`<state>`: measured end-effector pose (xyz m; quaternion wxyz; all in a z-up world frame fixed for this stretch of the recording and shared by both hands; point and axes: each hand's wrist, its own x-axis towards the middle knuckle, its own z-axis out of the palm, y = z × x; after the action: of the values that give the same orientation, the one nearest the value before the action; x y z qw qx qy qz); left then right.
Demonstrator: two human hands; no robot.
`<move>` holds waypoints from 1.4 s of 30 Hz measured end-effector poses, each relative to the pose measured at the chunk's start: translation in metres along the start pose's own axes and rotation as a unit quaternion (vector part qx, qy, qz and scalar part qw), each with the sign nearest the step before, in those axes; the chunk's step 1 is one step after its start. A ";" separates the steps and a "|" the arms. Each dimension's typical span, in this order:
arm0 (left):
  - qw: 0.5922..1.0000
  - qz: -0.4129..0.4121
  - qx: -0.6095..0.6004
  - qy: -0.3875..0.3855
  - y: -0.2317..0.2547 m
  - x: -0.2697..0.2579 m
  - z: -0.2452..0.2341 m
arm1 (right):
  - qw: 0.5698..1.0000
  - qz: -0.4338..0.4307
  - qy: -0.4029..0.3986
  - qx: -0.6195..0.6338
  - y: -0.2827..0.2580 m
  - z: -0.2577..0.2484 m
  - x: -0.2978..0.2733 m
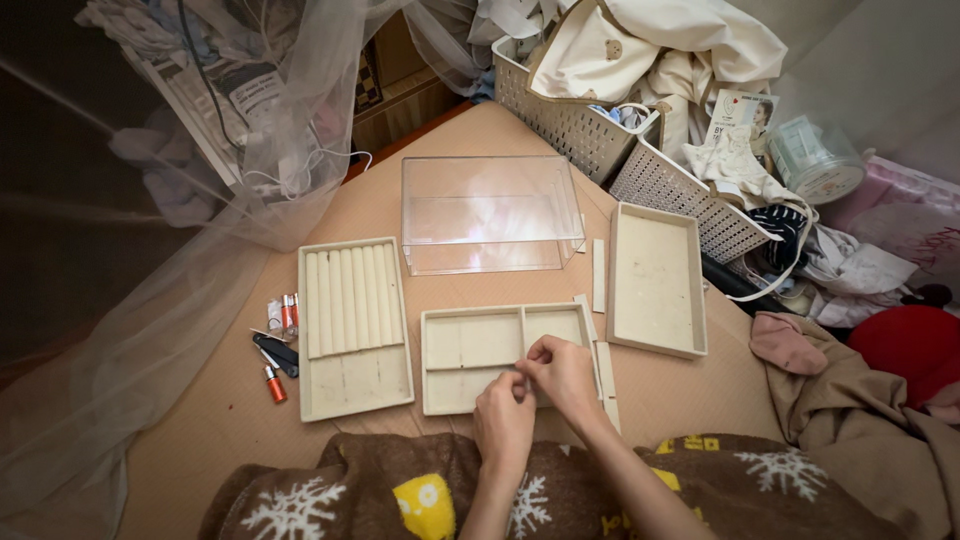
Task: The person assembles a beige plastic storage box by inserting dividers into a tray, placing a cylindrical insert, and stacking the trays inside a clear lid. They then place small items into the compartments and close the box.
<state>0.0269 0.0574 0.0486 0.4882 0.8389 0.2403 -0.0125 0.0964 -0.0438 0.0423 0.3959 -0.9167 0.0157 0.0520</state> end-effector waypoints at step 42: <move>0.981 0.135 0.137 0.019 -0.017 0.009 0.003 | 0.929 -0.322 0.075 -0.166 0.021 -0.028 0.006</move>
<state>0.0280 0.0651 0.0311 0.3607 0.9228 0.1304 0.0368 0.1037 -0.0781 0.0457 0.2315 -0.9263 -0.2594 -0.1451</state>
